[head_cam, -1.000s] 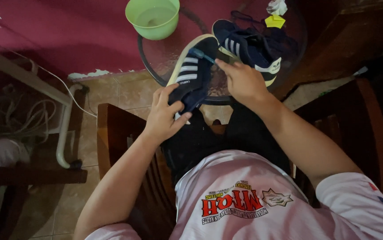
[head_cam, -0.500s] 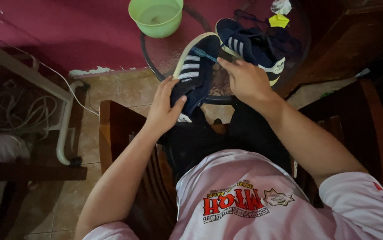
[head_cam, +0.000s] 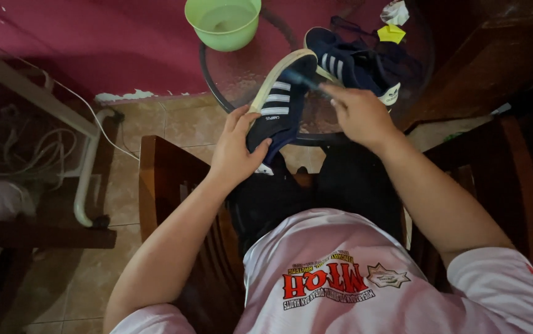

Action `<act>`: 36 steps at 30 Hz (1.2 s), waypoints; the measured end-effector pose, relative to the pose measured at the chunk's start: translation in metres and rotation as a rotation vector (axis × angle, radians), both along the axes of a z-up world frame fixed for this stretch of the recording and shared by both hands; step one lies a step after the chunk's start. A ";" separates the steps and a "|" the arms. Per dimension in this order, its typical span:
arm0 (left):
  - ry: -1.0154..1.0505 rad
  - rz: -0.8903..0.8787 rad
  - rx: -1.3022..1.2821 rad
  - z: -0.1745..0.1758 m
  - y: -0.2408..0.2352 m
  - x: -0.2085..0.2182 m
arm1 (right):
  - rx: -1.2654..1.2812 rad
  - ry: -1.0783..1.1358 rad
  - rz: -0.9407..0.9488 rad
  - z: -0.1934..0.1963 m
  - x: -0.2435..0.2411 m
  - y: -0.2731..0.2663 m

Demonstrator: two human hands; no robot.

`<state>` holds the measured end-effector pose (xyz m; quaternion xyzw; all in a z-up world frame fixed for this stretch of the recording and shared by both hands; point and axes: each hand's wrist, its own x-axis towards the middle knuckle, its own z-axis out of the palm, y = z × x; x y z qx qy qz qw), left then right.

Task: The person scrubs a navy blue sneaker with a toothbrush, focusing on the sole, sides, and upper fabric. They rotate the shoe to reach different areas and continue brushing throughout the clip.

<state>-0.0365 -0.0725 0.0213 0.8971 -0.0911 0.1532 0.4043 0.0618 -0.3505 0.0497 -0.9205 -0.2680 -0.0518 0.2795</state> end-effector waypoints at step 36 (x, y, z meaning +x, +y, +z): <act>0.016 0.139 0.192 -0.012 -0.009 0.006 | -0.137 0.144 -0.032 0.006 -0.024 0.017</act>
